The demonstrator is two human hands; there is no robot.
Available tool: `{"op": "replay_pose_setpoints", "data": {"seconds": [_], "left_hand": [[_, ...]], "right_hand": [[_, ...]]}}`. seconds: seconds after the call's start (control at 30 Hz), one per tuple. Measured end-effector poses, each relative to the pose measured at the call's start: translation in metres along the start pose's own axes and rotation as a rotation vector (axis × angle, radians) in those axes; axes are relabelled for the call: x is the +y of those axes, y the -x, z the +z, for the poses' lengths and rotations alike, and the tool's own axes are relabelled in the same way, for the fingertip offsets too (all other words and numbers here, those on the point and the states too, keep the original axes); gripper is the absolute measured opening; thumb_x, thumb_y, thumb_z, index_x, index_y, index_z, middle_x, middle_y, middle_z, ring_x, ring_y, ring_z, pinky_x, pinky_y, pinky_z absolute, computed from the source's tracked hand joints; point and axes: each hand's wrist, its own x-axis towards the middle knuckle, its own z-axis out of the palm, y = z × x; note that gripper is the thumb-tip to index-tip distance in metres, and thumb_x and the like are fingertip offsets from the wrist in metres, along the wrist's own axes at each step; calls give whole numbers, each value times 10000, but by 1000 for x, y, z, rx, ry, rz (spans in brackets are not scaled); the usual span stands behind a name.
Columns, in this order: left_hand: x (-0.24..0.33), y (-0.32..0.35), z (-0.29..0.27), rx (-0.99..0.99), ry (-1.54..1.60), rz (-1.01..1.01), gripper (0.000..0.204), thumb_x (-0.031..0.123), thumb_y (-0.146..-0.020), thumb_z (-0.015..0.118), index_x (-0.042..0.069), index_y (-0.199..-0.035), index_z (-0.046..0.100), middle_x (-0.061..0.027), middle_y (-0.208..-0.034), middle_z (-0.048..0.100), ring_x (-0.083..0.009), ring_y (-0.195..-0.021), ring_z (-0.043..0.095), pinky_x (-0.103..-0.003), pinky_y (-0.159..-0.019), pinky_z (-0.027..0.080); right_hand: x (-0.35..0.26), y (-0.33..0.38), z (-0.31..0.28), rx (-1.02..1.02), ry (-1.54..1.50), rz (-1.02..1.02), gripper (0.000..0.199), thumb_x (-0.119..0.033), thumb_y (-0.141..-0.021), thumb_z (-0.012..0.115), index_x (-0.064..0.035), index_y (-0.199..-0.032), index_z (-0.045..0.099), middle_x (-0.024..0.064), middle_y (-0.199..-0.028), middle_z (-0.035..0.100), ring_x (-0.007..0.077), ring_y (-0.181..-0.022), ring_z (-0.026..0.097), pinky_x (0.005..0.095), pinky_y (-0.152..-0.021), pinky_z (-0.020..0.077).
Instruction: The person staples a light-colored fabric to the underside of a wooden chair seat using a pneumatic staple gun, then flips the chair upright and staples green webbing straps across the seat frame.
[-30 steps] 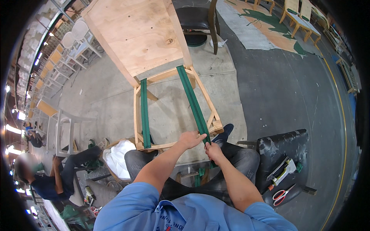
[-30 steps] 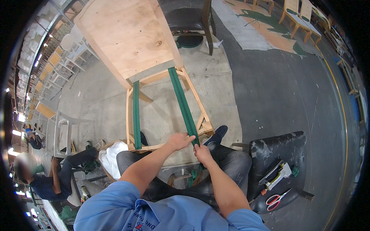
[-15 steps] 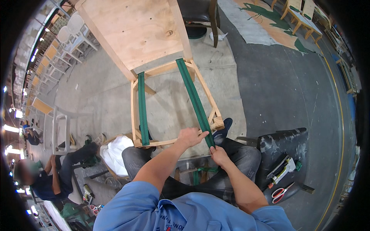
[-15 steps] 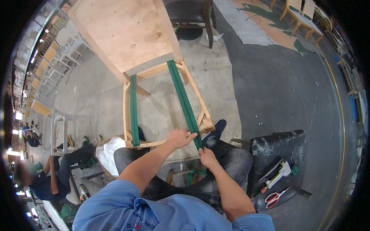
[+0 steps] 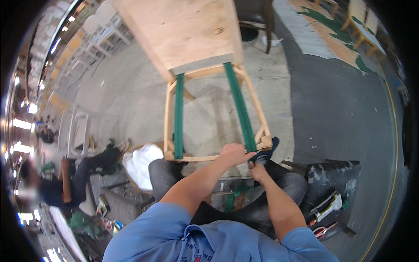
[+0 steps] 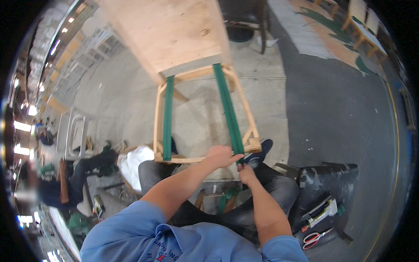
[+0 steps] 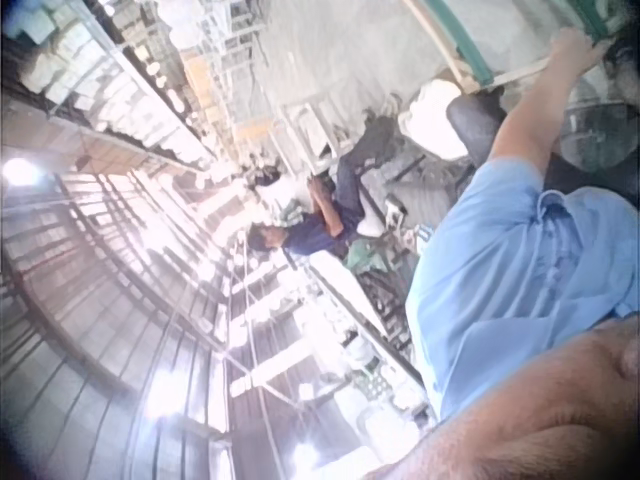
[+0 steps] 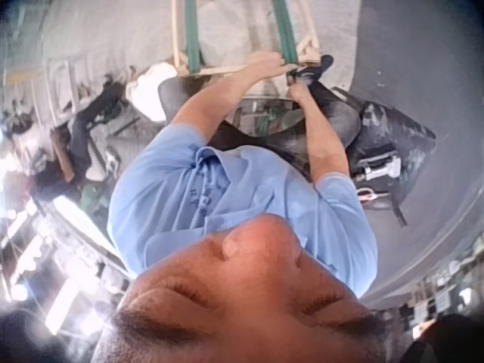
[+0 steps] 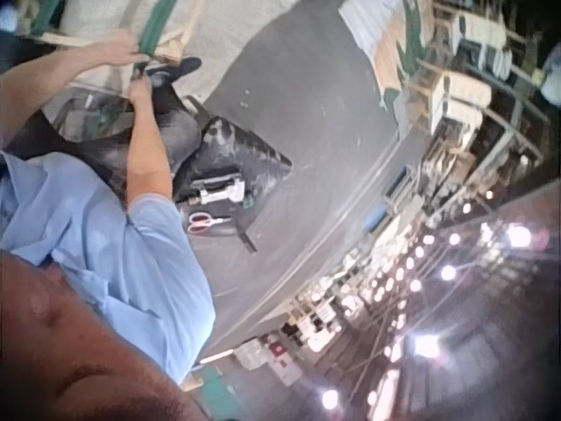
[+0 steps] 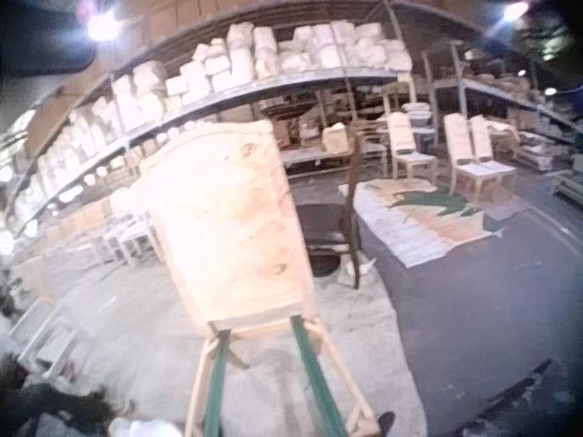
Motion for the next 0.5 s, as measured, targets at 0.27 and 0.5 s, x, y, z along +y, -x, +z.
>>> {"op": "replay_pose_setpoints", "data": {"seconds": [0.27, 0.5], "left_hand": [[-4, -7, 10, 22, 20, 36, 754, 731, -953, 461, 47, -897, 773, -162, -852, 754, -365, -833, 736, -474, -738, 583], [-8, -11, 12, -70, -4, -72, 795, 779, -925, 456, 51, -908, 776, -182, -866, 755, -353, -854, 746, -475, -736, 592]], "right_hand": [[-4, -13, -3, 360, -13, -119, 291, -291, -1059, 586, -7, -1026, 641, 104, -868, 679, 256, -810, 651, 402, -773, 510], [-35, 10, 14, -300, -1374, 679, 912, -832, -962, 228, -59, -1132, 680, 100, -935, 644, 280, -922, 570, 499, -892, 445]]}}
